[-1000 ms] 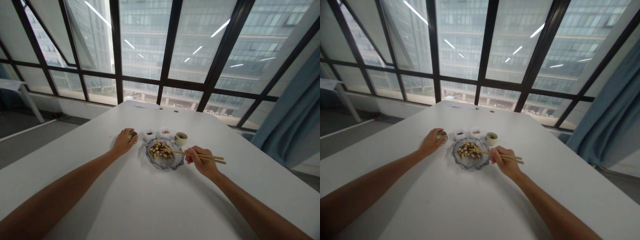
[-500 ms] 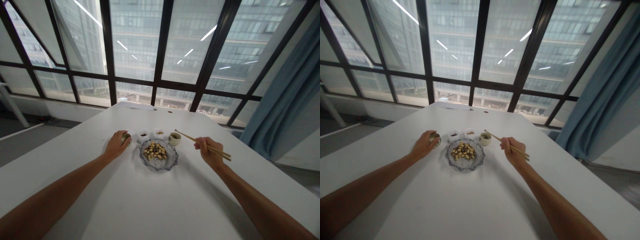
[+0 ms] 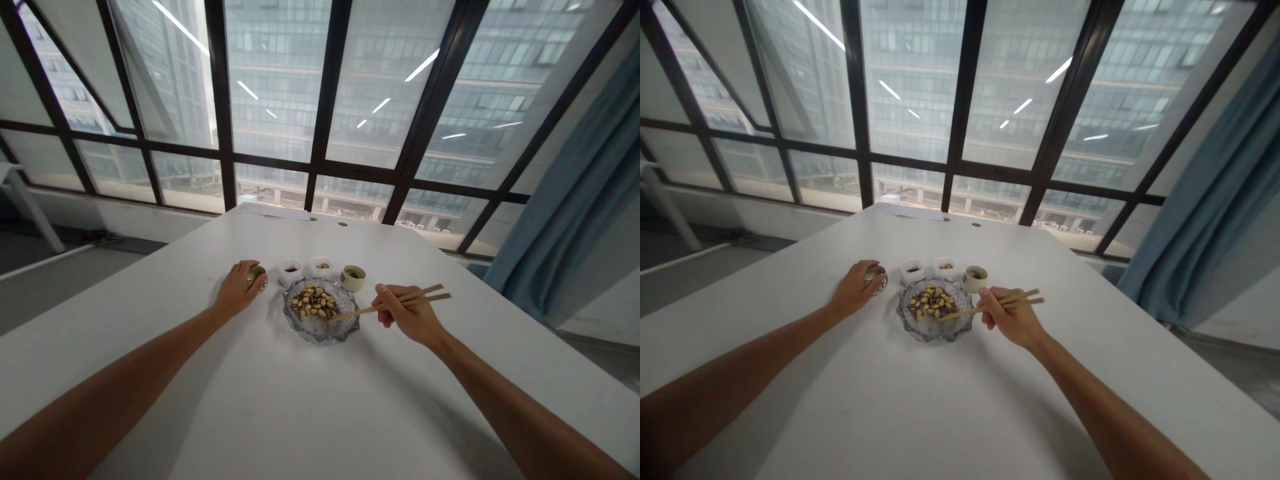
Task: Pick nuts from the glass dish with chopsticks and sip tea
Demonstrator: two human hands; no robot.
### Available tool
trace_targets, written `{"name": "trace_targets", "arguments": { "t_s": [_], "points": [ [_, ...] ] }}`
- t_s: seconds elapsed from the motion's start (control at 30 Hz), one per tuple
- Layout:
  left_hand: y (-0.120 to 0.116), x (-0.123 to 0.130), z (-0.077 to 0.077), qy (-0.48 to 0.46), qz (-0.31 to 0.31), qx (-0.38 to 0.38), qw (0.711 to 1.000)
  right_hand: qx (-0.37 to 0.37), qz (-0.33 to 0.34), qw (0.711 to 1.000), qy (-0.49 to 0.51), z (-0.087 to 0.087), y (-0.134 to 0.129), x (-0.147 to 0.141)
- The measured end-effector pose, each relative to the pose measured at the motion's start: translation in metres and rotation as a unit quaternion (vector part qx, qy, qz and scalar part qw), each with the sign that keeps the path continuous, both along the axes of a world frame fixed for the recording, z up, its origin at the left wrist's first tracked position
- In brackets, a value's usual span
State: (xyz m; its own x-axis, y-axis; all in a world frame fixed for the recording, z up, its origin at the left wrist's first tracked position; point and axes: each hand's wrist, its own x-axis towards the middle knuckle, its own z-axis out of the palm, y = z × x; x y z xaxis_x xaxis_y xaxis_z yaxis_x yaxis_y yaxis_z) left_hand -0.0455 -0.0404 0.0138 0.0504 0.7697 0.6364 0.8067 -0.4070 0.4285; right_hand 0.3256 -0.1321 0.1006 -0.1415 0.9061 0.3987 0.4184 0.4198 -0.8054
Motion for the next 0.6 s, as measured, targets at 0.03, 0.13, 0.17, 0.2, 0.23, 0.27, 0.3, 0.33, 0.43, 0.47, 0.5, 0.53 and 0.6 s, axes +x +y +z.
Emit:
{"name": "trace_targets", "arguments": {
  "t_s": [0.03,0.13,0.17,0.2,0.23,0.27,0.3,0.33,0.43,0.47,0.5,0.53,0.6],
  "points": [
    [0.000,0.001,0.000,0.000,0.001,0.000,1.000,-0.004,0.011,1.000,-0.011,-0.002,-0.001,-0.004],
    [0.000,0.002,0.000,0.001,0.002,0.001,1.000,0.023,0.008,0.999,-0.033,-0.009,0.000,-0.011],
    [0.000,0.002,-0.001,0.001,0.002,0.002,1.000,0.037,-0.002,0.999,-0.035,-0.011,0.001,-0.012],
    [0.000,0.003,-0.001,0.001,0.002,0.003,1.000,0.049,-0.014,0.998,-0.035,-0.012,0.002,-0.012],
    [0.000,0.003,-0.001,0.001,0.001,0.004,1.000,0.059,-0.027,0.997,-0.031,-0.013,0.004,-0.011],
    [-0.001,0.003,-0.001,0.001,0.000,0.006,1.000,0.068,-0.038,0.997,-0.023,-0.013,0.004,-0.010],
    [-0.001,0.004,0.000,0.001,-0.002,0.008,1.000,0.075,-0.048,0.996,-0.014,-0.012,0.005,-0.009],
    [-0.001,0.004,0.000,0.000,-0.003,0.009,1.000,0.080,-0.055,0.995,-0.005,-0.010,0.005,-0.007],
    [-0.001,0.004,0.000,0.002,-0.005,0.007,1.000,0.082,-0.057,0.995,0.001,-0.004,0.005,-0.001],
    [-0.001,0.004,0.000,0.002,-0.004,0.005,1.000,0.078,-0.053,0.995,-0.010,-0.002,0.005,0.000],
    [-0.001,0.004,0.001,0.002,-0.004,0.003,1.000,0.074,-0.046,0.996,-0.025,0.000,0.004,0.001],
    [-0.001,0.004,0.001,0.002,-0.004,0.002,1.000,0.069,-0.039,0.996,-0.044,0.001,0.004,0.002],
    [-0.001,0.004,0.001,0.001,-0.004,-0.001,1.000,0.063,-0.023,0.994,-0.085,0.002,0.003,0.003]
  ]
}}
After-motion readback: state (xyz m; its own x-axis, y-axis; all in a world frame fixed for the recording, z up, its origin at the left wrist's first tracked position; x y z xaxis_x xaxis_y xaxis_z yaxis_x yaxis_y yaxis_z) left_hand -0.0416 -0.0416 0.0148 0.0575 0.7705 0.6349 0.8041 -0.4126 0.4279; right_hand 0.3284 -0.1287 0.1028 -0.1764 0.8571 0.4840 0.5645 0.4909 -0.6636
